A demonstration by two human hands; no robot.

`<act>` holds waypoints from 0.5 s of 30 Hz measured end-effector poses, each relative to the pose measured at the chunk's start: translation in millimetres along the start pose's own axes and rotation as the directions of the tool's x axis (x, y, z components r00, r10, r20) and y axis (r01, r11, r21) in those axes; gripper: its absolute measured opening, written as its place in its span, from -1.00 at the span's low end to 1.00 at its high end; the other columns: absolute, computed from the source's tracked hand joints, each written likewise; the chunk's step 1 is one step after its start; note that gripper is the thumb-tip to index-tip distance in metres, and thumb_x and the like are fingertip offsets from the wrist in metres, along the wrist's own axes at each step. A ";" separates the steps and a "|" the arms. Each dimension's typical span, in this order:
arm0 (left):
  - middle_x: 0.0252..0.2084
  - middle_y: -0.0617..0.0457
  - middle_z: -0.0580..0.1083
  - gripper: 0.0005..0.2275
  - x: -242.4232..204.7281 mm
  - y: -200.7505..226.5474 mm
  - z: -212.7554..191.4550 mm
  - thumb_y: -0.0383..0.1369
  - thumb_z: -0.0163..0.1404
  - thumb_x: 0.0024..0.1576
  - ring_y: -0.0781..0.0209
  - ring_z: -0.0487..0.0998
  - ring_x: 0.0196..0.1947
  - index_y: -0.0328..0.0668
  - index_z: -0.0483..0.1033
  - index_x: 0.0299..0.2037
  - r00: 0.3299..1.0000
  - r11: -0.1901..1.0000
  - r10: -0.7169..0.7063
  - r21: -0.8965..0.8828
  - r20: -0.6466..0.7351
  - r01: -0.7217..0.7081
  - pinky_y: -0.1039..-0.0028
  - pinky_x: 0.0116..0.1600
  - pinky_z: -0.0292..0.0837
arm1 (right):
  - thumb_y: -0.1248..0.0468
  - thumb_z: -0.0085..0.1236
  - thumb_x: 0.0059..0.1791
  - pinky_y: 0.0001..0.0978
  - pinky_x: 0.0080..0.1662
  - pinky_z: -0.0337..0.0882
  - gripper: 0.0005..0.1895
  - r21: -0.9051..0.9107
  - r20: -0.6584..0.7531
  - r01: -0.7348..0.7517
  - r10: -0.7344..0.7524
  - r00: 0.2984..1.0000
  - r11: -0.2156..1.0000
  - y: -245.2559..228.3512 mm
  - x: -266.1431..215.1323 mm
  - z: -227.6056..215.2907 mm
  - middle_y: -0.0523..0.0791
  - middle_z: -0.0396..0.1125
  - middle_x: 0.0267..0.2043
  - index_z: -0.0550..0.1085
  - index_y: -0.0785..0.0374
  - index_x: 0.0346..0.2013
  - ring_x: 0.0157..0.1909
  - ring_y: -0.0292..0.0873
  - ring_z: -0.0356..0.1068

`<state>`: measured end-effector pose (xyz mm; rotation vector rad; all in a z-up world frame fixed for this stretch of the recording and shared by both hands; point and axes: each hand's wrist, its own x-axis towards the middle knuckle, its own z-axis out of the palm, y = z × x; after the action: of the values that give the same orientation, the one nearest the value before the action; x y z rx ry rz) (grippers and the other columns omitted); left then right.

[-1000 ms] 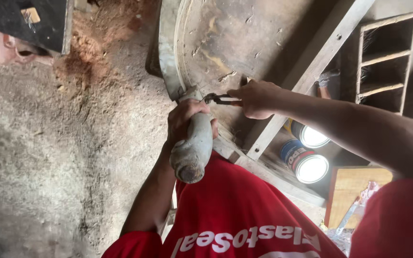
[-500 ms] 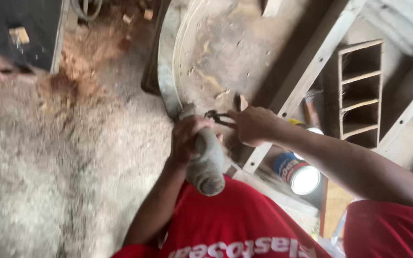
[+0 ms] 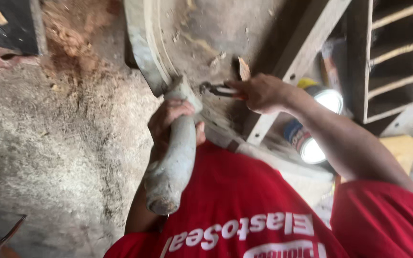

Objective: The person hammers nails into a curved wooden furniture leg to secure it to a larger wooden frame. They repeatedly pick nails from a compartment, position them, and strike with a hammer while adjusting the leg's orientation.

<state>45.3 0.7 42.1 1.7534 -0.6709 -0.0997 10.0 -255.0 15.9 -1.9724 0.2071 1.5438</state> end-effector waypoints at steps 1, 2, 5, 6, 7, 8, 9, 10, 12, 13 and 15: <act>-0.23 -0.05 0.49 -0.69 -5.4 0.9 1.9 -0.48 0.22 0.01 0.02 0.60 -0.21 -0.22 0.39 -0.09 1.000 1.000 -0.013 -0.007 -0.002 0.013 0.25 0.06 0.58 | 0.05 -0.25 0.21 -0.27 -0.38 0.39 -0.45 -0.013 0.031 -0.081 0.081 0.996 0.997 -5.0 -9.3 6.7 -0.01 0.47 -0.37 0.07 -0.28 0.54 -0.57 -0.27 0.12; -0.25 -0.04 0.49 -0.69 -0.8 -5.7 3.1 -0.47 0.21 0.01 0.03 0.60 -0.22 -0.23 0.38 -0.09 0.999 0.999 0.039 -0.018 -0.019 -0.040 0.24 0.05 0.58 | 0.08 -0.26 0.21 -0.29 -0.39 0.43 -0.43 0.007 0.021 -0.085 0.085 0.996 0.996 -12.4 -14.8 4.9 -0.05 0.47 -0.36 0.02 -0.23 0.54 -0.59 -0.28 0.14; -0.27 -0.03 0.49 -0.69 6.0 -14.3 3.1 -0.46 0.20 0.01 0.06 0.60 -0.24 -0.24 0.38 -0.10 0.994 0.994 0.098 -0.050 -0.037 -0.100 0.24 0.03 0.59 | 0.14 -0.20 0.16 -0.31 -0.38 0.49 -0.36 0.092 0.032 -0.092 0.090 0.995 0.992 -25.1 -22.2 3.3 -0.09 0.48 -0.35 -0.05 -0.15 0.54 -0.61 -0.30 0.19; -0.28 -0.04 0.48 -0.70 2.6 -11.9 2.5 -0.46 0.21 0.02 0.07 0.60 -0.25 -0.23 0.38 -0.11 0.998 0.997 0.059 -0.054 -0.027 -0.061 0.27 0.01 0.60 | 0.17 -0.18 0.15 -0.30 -0.33 0.50 -0.35 0.123 0.042 -0.071 0.066 0.997 0.990 -23.2 -21.6 6.0 -0.08 0.48 -0.29 -0.04 -0.15 0.54 -0.55 -0.27 0.23; -0.28 -0.05 0.47 -0.71 -0.6 -9.0 1.8 -0.46 0.22 0.03 0.07 0.60 -0.25 -0.21 0.38 -0.12 1.000 0.998 0.020 -0.057 -0.016 -0.021 0.31 -0.01 0.60 | 0.19 -0.16 0.14 -0.29 -0.29 0.50 -0.34 0.132 0.046 -0.027 0.021 0.999 0.991 -18.5 -18.1 8.3 -0.07 0.48 -0.24 -0.03 -0.15 0.54 -0.49 -0.24 0.27; -0.28 -0.06 0.48 -0.70 -2.2 -6.0 2.8 -0.46 0.21 0.02 0.05 0.59 -0.25 -0.22 0.38 -0.11 0.999 0.999 0.039 -0.037 -0.027 -0.040 0.26 0.01 0.59 | 0.21 -0.14 0.12 -0.29 -0.25 0.50 -0.32 0.125 0.026 0.064 -0.068 0.997 0.990 -10.5 -11.7 7.2 -0.06 0.47 -0.19 -0.02 -0.15 0.54 -0.43 -0.21 0.31; -0.28 -0.07 0.48 -0.70 -3.2 -2.3 4.2 -0.46 0.21 0.00 0.03 0.59 -0.25 -0.24 0.39 -0.11 0.998 0.998 0.058 -0.016 -0.038 -0.059 0.21 0.03 0.58 | 0.23 -0.12 0.11 -0.28 -0.21 0.51 -0.31 0.128 0.007 0.169 -0.172 0.985 0.977 -0.3 -3.5 4.2 -0.06 0.47 -0.13 -0.01 -0.16 0.54 -0.37 -0.18 0.34; -0.28 -0.08 0.48 -0.70 2.8 -5.5 2.4 -0.46 0.20 -0.01 0.02 0.58 -0.25 -0.25 0.39 -0.11 0.994 0.995 0.104 0.006 -0.037 -0.103 0.17 0.05 0.56 | 0.25 -0.10 0.10 -0.27 -0.17 0.51 -0.29 0.140 -0.026 0.256 -0.255 0.967 0.957 7.4 9.0 -0.5 -0.05 0.46 -0.08 0.00 -0.16 0.54 -0.32 -0.15 0.38; -0.26 -0.07 0.48 -0.69 6.1 -4.3 -0.6 -0.47 0.20 0.02 0.02 0.59 -0.22 -0.24 0.38 -0.09 0.997 0.997 0.078 0.000 -0.017 -0.078 0.16 0.08 0.57 | 0.29 -0.06 0.07 -0.25 -0.09 0.52 -0.26 0.080 0.021 0.229 -0.231 0.973 0.970 20.1 30.6 -2.7 -0.03 0.45 0.02 0.02 -0.16 0.54 -0.20 -0.10 0.46; -0.26 -0.07 0.48 -0.69 3.2 -1.8 -1.7 -0.47 0.20 0.03 0.02 0.59 -0.20 -0.23 0.37 -0.09 0.999 0.999 0.051 0.001 -0.010 -0.051 0.16 0.09 0.58 | 0.31 -0.20 0.12 -0.25 -0.05 0.52 -0.30 0.015 0.126 0.050 -0.052 0.991 0.999 24.2 39.5 0.3 -0.07 0.43 0.04 -0.03 -0.26 0.53 -0.21 0.00 0.45; -0.25 -0.08 0.48 -0.68 -7.4 4.0 -0.2 -0.48 0.21 0.01 0.03 0.57 -0.21 -0.24 0.37 -0.09 1.000 1.000 0.004 0.027 0.014 -0.004 0.20 0.05 0.57 | 0.39 -0.18 0.09 -0.20 0.03 0.46 -0.27 -0.194 0.031 0.201 -0.198 0.980 0.960 29.7 48.2 13.8 -0.04 0.38 0.10 0.01 -0.26 0.52 -0.04 -0.03 0.42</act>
<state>37.8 3.9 43.8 1.7792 -0.6889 -0.1010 -0.8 -259.3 -41.2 -2.0628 -0.1516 1.4908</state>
